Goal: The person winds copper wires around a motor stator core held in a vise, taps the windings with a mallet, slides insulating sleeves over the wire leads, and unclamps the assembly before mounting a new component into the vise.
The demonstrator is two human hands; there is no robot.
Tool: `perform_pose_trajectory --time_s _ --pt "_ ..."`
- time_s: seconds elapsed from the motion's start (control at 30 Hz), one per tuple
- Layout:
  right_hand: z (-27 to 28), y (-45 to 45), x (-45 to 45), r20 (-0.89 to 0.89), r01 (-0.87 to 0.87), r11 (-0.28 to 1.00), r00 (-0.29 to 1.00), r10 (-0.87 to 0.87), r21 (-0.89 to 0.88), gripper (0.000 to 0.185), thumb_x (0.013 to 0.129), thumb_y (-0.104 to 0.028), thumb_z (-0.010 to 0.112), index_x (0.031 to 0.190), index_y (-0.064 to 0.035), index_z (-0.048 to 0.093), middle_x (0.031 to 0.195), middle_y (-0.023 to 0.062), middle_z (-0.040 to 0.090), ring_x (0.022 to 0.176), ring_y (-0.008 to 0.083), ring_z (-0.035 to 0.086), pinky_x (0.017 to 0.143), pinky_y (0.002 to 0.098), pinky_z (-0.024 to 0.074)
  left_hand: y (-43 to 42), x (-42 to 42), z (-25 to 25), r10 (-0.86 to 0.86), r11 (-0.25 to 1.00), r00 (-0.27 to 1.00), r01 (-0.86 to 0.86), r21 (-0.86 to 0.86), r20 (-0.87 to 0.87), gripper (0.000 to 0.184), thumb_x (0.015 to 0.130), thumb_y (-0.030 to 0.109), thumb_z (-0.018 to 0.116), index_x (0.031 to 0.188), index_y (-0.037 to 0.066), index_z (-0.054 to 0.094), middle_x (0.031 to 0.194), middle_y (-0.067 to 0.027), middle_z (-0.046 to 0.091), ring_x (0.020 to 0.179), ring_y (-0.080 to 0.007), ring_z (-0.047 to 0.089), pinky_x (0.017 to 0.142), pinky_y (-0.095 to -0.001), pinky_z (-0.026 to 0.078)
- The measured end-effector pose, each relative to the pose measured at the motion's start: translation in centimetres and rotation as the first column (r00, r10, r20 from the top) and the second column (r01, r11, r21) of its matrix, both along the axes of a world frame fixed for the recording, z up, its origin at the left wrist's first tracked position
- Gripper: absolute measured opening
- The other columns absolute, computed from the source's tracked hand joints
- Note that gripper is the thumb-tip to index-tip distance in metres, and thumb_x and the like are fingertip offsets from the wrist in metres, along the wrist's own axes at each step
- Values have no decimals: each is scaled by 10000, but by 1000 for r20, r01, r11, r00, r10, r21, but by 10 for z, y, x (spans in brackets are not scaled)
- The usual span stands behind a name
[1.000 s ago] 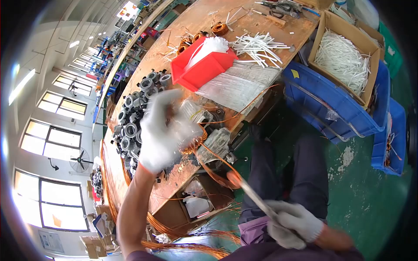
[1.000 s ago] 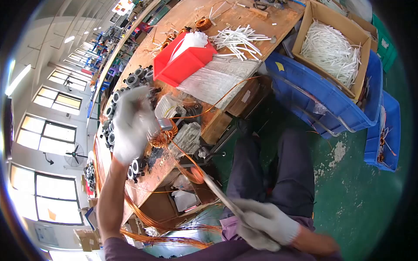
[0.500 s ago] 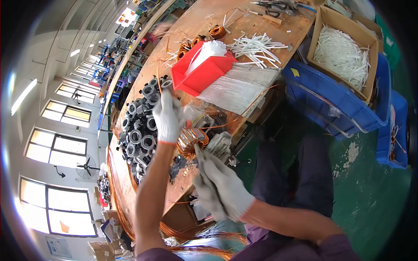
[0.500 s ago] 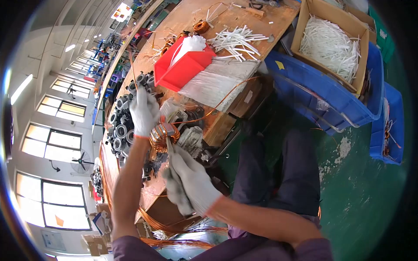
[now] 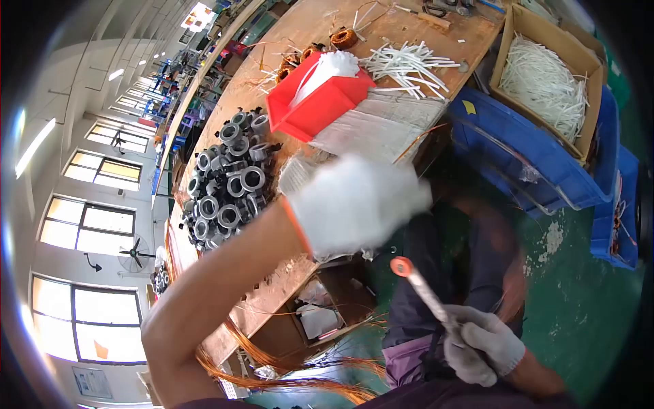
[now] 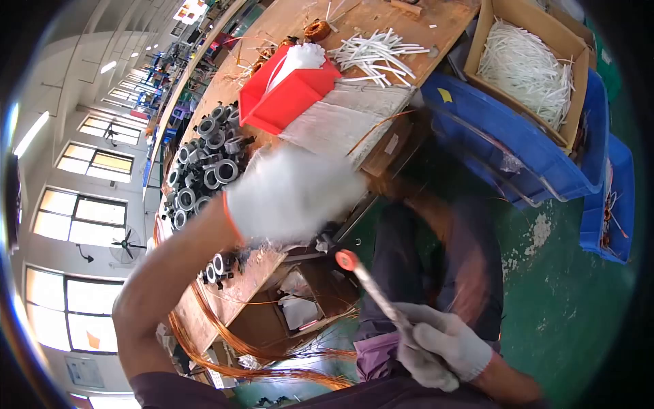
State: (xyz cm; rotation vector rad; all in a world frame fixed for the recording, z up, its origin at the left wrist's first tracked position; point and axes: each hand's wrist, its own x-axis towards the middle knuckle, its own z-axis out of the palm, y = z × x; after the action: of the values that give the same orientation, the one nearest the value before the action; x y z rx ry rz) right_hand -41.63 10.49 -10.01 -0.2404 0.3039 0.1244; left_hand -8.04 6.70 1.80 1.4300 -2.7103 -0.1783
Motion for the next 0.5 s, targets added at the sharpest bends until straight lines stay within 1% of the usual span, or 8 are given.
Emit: perform_pose_trajectory --time_s 0.03,0.07,0.17,0.2,0.23,0.3,0.43,0.5 --pt "4 2 22 15 36 999 999 -36 16 582 1150 -353 507 1654 -119 334 752 43 502 489 88 439 380 267 355 -18 25 0 369 929 912 -356 99 -179 212 1029 242 619 991 54 708 817 -55 669 690 -240 656 599 -368 540" --pt "9 2 59 76 15 999 997 -18 31 541 1153 -350 497 1631 -129 370 752 29 498 484 88 430 375 271 339 -36 50 0 658 747 643 -625 227 -393 262 1047 239 593 1038 3 706 864 -19 712 690 -172 639 605 -335 528" --pt "36 21 153 118 76 962 987 -110 261 422 1161 -344 474 1541 -160 481 749 -4 490 467 93 401 373 274 302 -21 97 -18 760 482 184 -802 352 -623 418 1081 383 605 793 80 607 623 55 471 487 -21 386 431 -231 276" --pt "41 25 179 116 76 960 987 -111 270 422 1161 -344 474 1541 -160 481 749 -4 490 467 93 401 373 274 302 -6 113 -29 698 480 148 -823 304 -701 446 1082 409 610 774 89 582 608 71 446 465 -26 362 411 -235 234" --pt "44 27 202 85 111 942 986 -145 316 388 1164 -344 467 1516 -186 505 747 -9 487 467 94 394 380 272 304 12 107 -26 717 325 -95 -831 452 -690 462 1082 431 614 764 98 567 594 77 414 454 -25 333 402 -246 206" --pt "43 30 201 53 142 921 984 -173 364 357 1166 -344 461 1490 -213 529 745 -14 485 466 95 386 387 270 306 51 112 -42 687 258 -166 -854 452 -707 467 1092 422 590 767 88 569 588 81 381 461 -22 317 416 -248 194" --pt "21 29 104 168 -35 886 985 -48 462 425 1160 -410 469 1561 -274 449 773 18 503 462 99 394 371 261 324 96 84 -20 738 436 41 -791 429 -674 240 1048 226 635 1076 -8 679 930 -8 597 809 -72 564 714 -247 459" --pt "8 28 56 175 -22 912 983 -55 410 483 1157 -380 482 1611 -236 396 790 51 525 455 98 398 369 258 333 103 67 5 698 701 596 -681 211 -398 365 954 132 696 1274 -35 646 1162 -89 623 982 -169 645 890 -304 531"
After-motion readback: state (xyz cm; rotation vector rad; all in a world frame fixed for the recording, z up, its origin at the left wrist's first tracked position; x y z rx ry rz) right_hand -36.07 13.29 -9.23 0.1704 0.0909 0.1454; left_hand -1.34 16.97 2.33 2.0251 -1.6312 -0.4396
